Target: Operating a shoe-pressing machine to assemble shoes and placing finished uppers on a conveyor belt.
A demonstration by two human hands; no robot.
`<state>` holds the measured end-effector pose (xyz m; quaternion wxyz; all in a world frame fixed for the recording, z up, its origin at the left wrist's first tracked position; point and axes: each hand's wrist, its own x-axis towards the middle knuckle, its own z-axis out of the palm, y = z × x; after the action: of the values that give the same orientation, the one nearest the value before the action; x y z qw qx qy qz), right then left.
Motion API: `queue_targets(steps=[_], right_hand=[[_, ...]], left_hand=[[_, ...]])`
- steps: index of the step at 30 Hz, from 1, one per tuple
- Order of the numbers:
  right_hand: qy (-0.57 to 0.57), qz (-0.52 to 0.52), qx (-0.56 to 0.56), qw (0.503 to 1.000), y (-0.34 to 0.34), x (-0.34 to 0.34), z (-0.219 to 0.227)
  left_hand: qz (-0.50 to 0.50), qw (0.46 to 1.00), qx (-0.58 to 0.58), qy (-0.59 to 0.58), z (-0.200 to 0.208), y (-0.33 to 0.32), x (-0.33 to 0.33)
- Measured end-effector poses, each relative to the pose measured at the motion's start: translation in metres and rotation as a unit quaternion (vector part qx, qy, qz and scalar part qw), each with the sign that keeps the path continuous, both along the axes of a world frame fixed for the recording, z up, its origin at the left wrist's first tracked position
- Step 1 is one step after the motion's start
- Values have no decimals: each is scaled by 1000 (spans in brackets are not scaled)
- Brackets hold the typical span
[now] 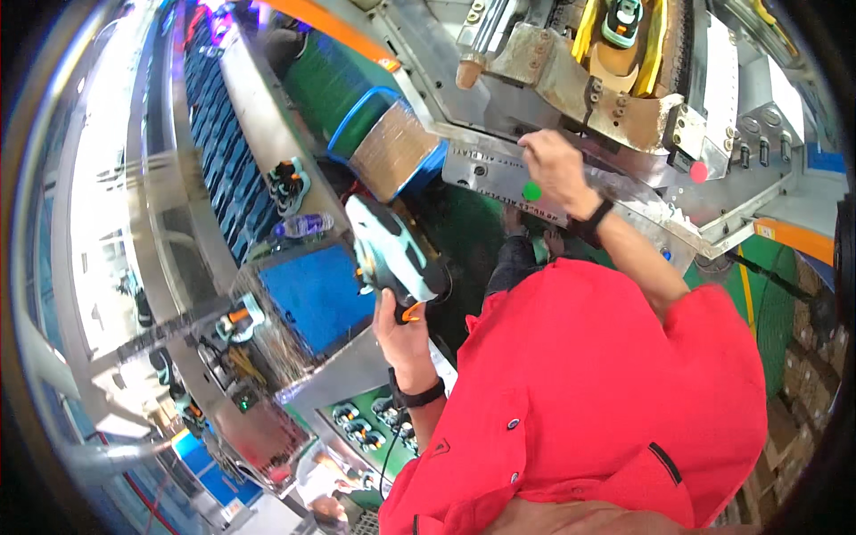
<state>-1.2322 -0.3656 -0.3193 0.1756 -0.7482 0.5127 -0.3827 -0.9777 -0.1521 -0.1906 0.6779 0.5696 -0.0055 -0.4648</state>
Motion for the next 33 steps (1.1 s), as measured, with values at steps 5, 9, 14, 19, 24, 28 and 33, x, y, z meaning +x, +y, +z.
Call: queue_targets(steps=[5,9,14,19,24,28,33], right_hand=[[102,88,41,990,13,26,-127],[87,113,108,984,8,23,-119],[64,130,90,985,1,19,-127],[47,166,73,982,-13,50,-74],[-64,286,48,955,-11,177,75],[-86,456,-96,881,40,311,231],[-18,572,-309,759,159,491,384]], left_hand=[[10,1000,4,19,11,42,-52],[-106,938,120,-308,-4,82,-64],[-40,939,101,-328,3,100,-61],[190,976,-18,102,-24,138,-40],[300,945,-48,122,-99,213,-1],[421,893,-81,138,-171,298,68],[572,817,72,21,-204,382,168]])
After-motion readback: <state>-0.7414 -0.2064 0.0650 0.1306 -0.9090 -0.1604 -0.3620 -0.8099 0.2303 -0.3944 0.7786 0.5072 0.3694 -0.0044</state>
